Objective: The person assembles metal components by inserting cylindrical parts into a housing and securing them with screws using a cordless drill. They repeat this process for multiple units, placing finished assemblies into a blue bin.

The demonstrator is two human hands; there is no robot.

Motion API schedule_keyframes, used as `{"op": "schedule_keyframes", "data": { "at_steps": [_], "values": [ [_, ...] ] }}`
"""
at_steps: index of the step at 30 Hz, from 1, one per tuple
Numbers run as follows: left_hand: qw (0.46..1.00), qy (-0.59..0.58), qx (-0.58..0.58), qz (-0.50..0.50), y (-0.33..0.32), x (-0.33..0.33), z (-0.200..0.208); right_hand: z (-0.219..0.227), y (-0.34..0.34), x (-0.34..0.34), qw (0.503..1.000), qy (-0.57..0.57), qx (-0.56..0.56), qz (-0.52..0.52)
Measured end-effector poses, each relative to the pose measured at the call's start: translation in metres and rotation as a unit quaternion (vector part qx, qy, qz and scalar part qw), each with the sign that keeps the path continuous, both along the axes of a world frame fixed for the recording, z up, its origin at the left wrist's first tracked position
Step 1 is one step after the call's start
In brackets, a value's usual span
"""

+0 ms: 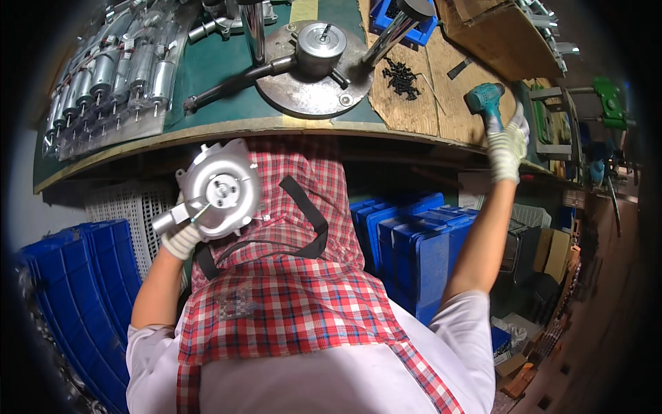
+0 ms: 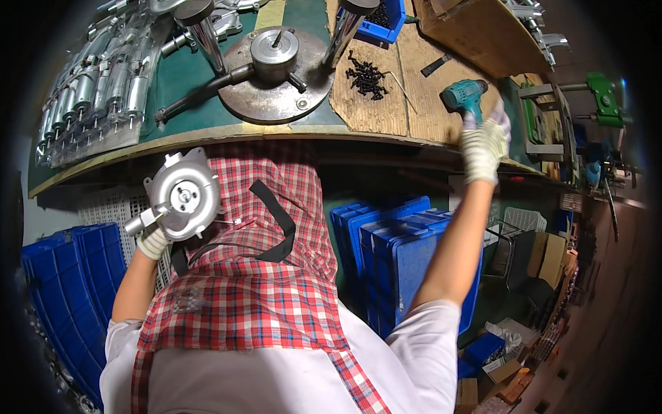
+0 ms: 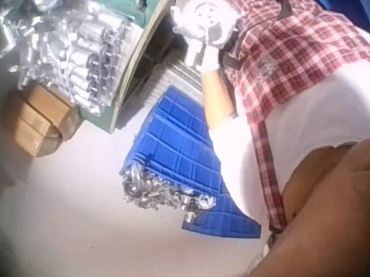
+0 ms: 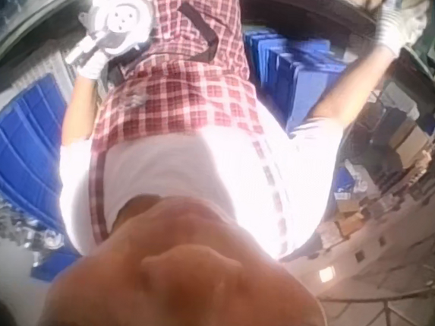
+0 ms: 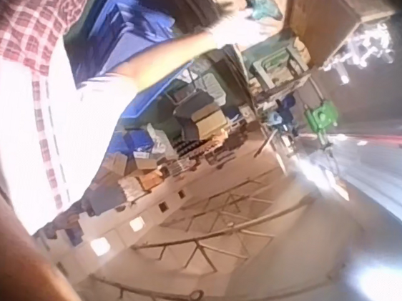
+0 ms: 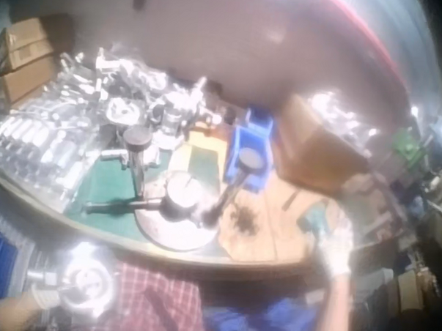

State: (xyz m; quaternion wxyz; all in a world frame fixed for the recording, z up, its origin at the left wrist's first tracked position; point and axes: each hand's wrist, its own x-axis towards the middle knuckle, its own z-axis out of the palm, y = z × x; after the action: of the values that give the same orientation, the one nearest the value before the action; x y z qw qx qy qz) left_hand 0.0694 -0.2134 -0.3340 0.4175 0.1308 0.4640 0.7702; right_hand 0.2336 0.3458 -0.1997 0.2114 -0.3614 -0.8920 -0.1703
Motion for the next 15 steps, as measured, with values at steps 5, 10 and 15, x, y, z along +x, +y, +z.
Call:
{"op": "schedule_keyframes", "data": {
  "at_steps": [5, 10, 15],
  "values": [
    [0.929, -0.342, 0.130, 0.055, -0.036, -0.006, -0.060, -0.042, 0.116, -0.008, 0.979, -0.140, -0.151, -0.008],
    [0.911, -0.389, 0.129, 0.038, -0.038, -0.005, -0.085, -0.032, 0.075, -0.004, 0.981, 0.019, -0.178, 0.069],
    [0.928, -0.352, 0.110, 0.044, -0.049, -0.003, -0.100, 0.013, -0.075, 0.032, 0.648, 0.427, -0.614, 0.143]
  ]
}}
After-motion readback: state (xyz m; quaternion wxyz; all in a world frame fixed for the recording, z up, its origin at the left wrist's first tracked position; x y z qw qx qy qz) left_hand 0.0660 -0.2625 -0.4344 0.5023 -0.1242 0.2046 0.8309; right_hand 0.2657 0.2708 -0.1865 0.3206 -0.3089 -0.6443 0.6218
